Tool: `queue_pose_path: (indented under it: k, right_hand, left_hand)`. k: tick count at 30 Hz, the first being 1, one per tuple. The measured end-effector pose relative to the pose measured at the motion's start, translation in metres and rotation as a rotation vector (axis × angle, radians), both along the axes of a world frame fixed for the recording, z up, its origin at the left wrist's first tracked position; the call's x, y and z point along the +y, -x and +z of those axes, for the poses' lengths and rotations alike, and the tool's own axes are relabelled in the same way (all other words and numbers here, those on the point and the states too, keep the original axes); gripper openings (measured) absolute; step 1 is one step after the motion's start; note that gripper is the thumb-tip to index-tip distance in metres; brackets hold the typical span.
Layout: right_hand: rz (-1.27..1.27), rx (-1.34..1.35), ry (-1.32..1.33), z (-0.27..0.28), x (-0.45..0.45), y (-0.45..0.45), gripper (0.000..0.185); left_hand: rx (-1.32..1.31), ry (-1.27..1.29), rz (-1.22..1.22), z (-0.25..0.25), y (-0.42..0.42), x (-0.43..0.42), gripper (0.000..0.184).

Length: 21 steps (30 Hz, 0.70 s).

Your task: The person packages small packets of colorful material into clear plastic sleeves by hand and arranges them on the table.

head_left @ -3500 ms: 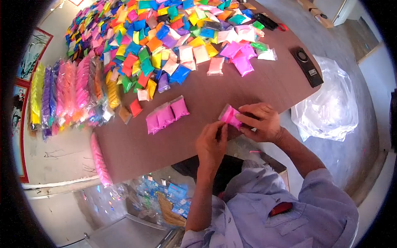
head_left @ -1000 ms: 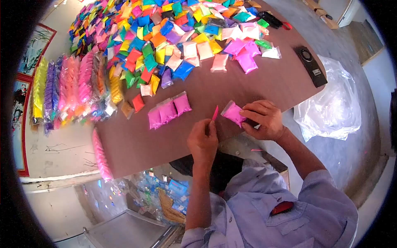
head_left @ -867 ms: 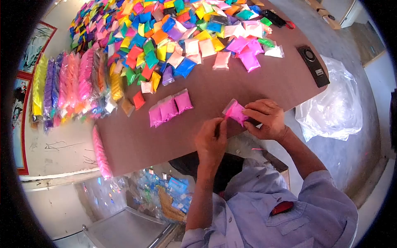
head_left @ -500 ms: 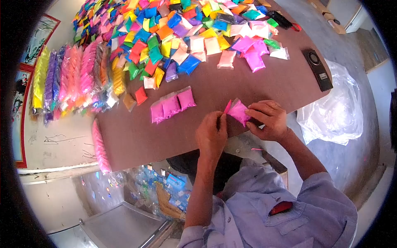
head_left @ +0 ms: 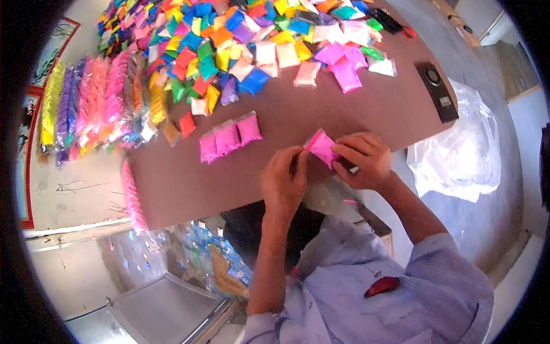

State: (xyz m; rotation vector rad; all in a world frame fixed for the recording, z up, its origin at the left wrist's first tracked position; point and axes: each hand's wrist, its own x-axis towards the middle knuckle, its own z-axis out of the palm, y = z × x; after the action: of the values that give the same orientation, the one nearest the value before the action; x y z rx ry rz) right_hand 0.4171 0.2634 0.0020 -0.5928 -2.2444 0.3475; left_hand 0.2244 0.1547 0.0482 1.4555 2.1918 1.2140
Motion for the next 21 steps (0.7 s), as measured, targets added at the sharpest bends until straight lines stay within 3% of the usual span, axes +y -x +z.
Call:
queue_pose_path:
  k: [2,9,11,16,21]
  right_hand:
    - [-0.009,0.004,-0.015,-0.003,-0.001,0.0,0.031]
    - [-0.006,0.062,-0.045,-0.003,0.002,-0.001,0.033]
    - [-0.012,0.065,-0.052,-0.006,0.001,-0.001,0.033]
    - [-0.011,0.053,-0.09,-0.006,0.001,-0.003,0.034]
    - [-0.017,0.061,-0.077,-0.002,-0.001,0.0,0.037]
  left_hand:
    - [0.084,0.047,-0.154,0.004,-0.007,0.006,0.014]
    - [0.097,0.105,-0.196,-0.013,0.013,0.025,0.017]
    - [0.235,0.077,-0.171,-0.012,0.02,0.028,0.011]
    - [0.131,0.112,-0.13,0.002,0.021,0.024,0.013]
    - [0.095,-0.011,-0.321,0.001,0.008,0.031,0.012]
